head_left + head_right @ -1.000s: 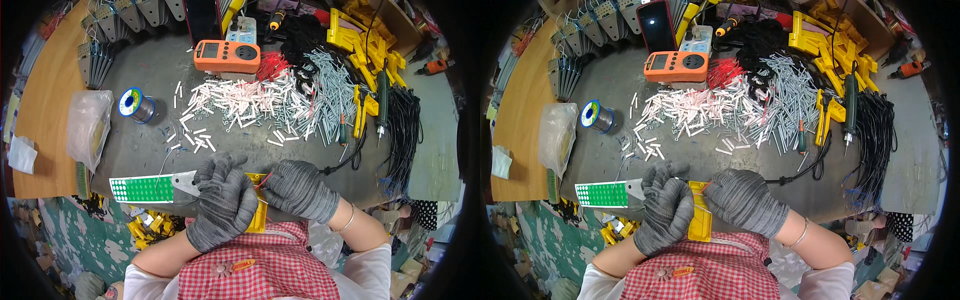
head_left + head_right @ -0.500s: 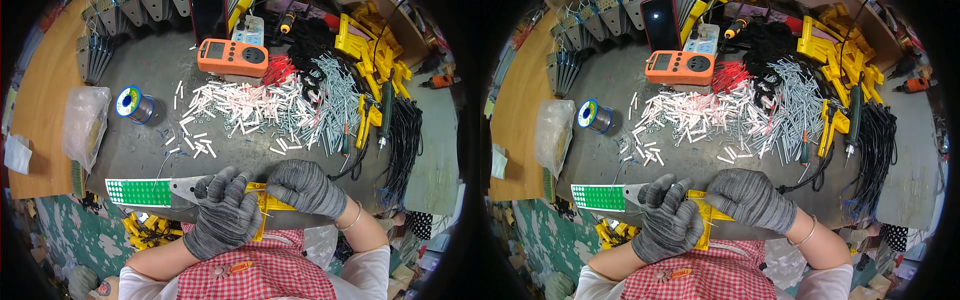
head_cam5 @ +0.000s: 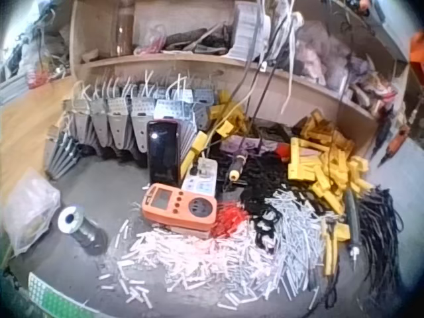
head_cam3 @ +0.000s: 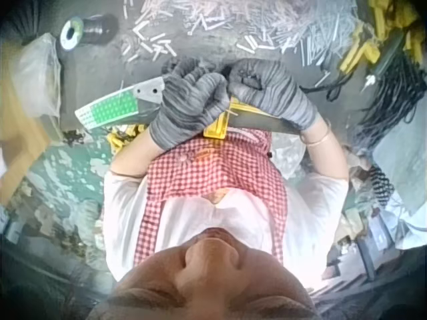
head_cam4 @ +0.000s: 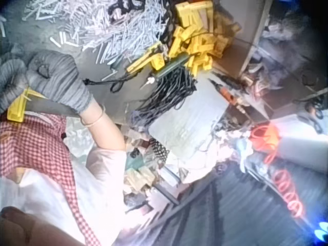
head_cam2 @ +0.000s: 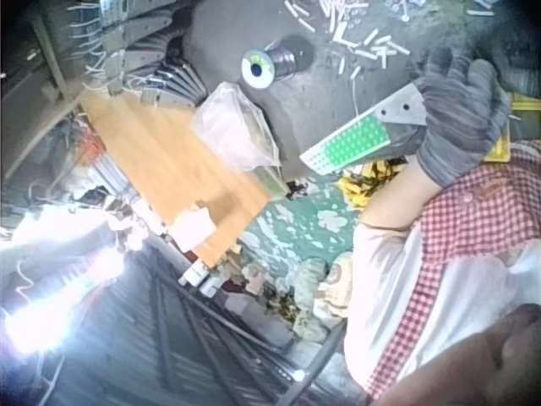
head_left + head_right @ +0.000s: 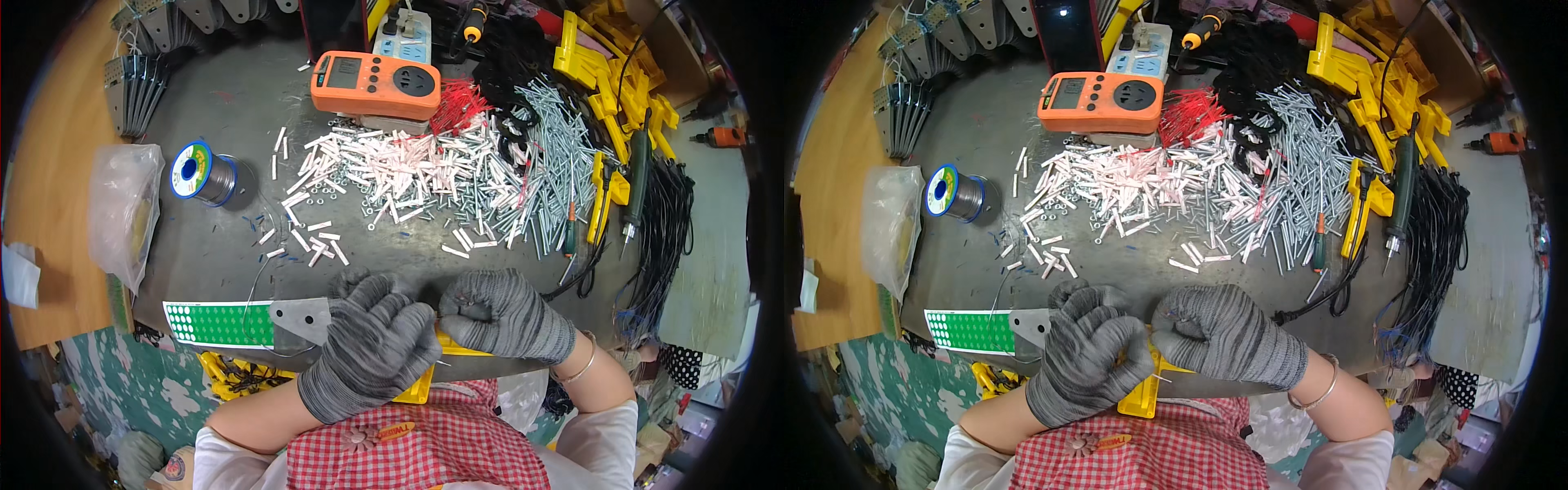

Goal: The person assembles electronic components by attaching plastic housings to metal brackets with an electric screwdriver, then soldering wires to a circuit board with a soldering iron.

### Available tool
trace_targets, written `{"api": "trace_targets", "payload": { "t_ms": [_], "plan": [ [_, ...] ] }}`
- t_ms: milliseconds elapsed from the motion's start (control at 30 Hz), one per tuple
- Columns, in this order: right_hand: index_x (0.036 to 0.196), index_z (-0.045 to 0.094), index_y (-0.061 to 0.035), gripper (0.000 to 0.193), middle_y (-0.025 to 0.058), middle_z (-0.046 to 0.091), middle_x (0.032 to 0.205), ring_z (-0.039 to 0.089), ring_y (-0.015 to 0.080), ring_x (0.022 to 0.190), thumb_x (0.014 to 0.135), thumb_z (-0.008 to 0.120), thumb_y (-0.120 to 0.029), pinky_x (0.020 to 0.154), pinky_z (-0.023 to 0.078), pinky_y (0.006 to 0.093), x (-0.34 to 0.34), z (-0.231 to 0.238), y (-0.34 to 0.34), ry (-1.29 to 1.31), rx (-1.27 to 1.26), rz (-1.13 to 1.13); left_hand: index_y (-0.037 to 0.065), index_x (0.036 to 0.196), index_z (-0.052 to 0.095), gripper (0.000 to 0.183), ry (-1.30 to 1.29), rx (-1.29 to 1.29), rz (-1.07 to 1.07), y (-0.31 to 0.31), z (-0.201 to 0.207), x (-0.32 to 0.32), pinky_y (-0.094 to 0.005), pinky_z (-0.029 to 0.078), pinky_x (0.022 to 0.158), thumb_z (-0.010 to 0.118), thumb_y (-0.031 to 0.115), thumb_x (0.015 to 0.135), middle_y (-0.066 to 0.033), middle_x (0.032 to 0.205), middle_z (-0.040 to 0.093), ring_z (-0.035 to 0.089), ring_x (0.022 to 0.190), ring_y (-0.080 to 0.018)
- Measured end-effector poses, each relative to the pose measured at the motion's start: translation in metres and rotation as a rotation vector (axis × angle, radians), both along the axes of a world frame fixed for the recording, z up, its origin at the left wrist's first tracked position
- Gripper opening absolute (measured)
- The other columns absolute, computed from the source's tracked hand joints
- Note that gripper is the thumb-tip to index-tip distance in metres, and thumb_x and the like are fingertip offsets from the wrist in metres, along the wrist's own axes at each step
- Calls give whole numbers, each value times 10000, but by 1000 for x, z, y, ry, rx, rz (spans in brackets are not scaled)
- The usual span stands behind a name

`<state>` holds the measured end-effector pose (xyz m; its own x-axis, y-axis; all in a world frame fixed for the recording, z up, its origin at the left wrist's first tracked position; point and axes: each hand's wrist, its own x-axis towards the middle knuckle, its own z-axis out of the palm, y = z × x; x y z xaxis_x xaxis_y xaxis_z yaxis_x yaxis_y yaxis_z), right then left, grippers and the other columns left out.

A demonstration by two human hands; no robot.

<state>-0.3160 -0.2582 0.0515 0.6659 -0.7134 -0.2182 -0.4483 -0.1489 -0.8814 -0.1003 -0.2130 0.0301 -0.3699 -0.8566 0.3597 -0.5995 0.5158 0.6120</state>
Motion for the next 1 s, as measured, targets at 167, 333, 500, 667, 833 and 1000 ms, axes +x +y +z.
{"api": "trace_targets", "payload": {
  "t_ms": [167,333,500,667,833,1000],
  "plan": [
    [1024,671,-107,232,108,673,851,669,275,765,868,676,-279,687,540,344,3,15,2,-5,-402,22,98,852,610,254,51,68,-29,-3,-4,1,-450,445,829,756,145,650,-81,867,634,617,868,-304],
    [1022,672,-95,237,104,688,878,677,274,745,865,669,-272,644,550,368,1,6,11,286,-522,229,123,807,591,194,173,161,-55,-6,-8,3,-448,428,785,735,167,686,-60,775,597,596,788,-287],
    [1055,664,-43,247,134,690,937,697,281,838,930,630,-254,760,561,355,-8,14,25,50,-217,-173,111,802,602,179,165,252,-54,-4,-2,5,-424,439,786,730,128,678,-68,786,614,603,786,-288],
    [1063,667,-28,183,117,693,944,699,232,804,926,635,-146,749,545,298,-3,10,31,39,28,-327,105,784,613,148,170,228,-58,-4,-3,4,-404,457,762,720,82,684,-65,782,626,604,759,-292],
    [1011,656,-13,177,98,653,839,654,163,719,901,662,-151,693,527,283,-9,2,18,-138,276,-402,99,815,599,136,207,311,-68,-3,-5,8,-418,419,762,714,152,767,-58,760,626,589,724,-273],
    [990,648,-22,167,87,653,803,655,161,701,890,662,-155,654,527,313,-5,-3,30,-1,-73,-298,97,806,625,112,215,382,-65,-4,-3,10,-391,452,750,724,118,759,-55,758,631,595,731,-259]
  ]
}}
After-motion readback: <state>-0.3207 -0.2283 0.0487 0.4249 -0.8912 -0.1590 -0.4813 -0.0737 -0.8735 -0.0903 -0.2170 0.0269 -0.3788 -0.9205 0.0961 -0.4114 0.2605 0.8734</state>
